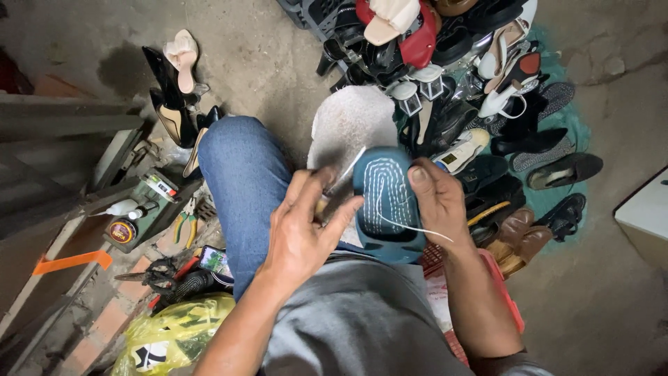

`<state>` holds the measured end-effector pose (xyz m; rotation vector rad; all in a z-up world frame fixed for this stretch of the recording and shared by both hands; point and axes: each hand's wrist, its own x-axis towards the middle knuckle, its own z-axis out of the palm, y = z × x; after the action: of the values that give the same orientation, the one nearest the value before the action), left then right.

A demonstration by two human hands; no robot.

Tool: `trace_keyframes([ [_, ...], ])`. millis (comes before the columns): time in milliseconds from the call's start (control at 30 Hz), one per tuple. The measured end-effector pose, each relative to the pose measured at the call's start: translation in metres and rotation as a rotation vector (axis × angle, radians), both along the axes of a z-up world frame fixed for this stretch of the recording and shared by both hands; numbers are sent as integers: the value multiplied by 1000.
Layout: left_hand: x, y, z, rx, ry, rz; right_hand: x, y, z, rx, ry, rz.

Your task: Hand-stitching the sole of a blue sandal for repair

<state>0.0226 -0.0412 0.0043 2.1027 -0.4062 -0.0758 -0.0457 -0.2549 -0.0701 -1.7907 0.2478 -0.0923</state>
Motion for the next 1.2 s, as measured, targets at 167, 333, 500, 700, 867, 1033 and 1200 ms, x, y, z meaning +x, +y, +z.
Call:
trace_keyframes([
  [167, -2, 3, -15, -150, 198, 1, 5, 7, 13, -54, -22, 93],
  [333, -2, 12, -39, -438, 555, 41, -7, 6, -10, 135, -112, 116],
  [500, -3, 17, -58, -735, 763, 181, -15, -5, -8, 298, -59, 155],
  [700, -13, -4, -58, -959, 867, 357, -5, 4, 36, -785, -366, 462],
  [867, -13, -5, -52, -868, 845, 247, -105, -7, -101, -726, -427, 270],
  [1033, -16, 8, -52, -609, 672, 82, -80, -18, -77, -373, -346, 180],
  [1200, -15, 29, -40, -203, 335, 1, -57, -30, -53, 155, -211, 48],
])
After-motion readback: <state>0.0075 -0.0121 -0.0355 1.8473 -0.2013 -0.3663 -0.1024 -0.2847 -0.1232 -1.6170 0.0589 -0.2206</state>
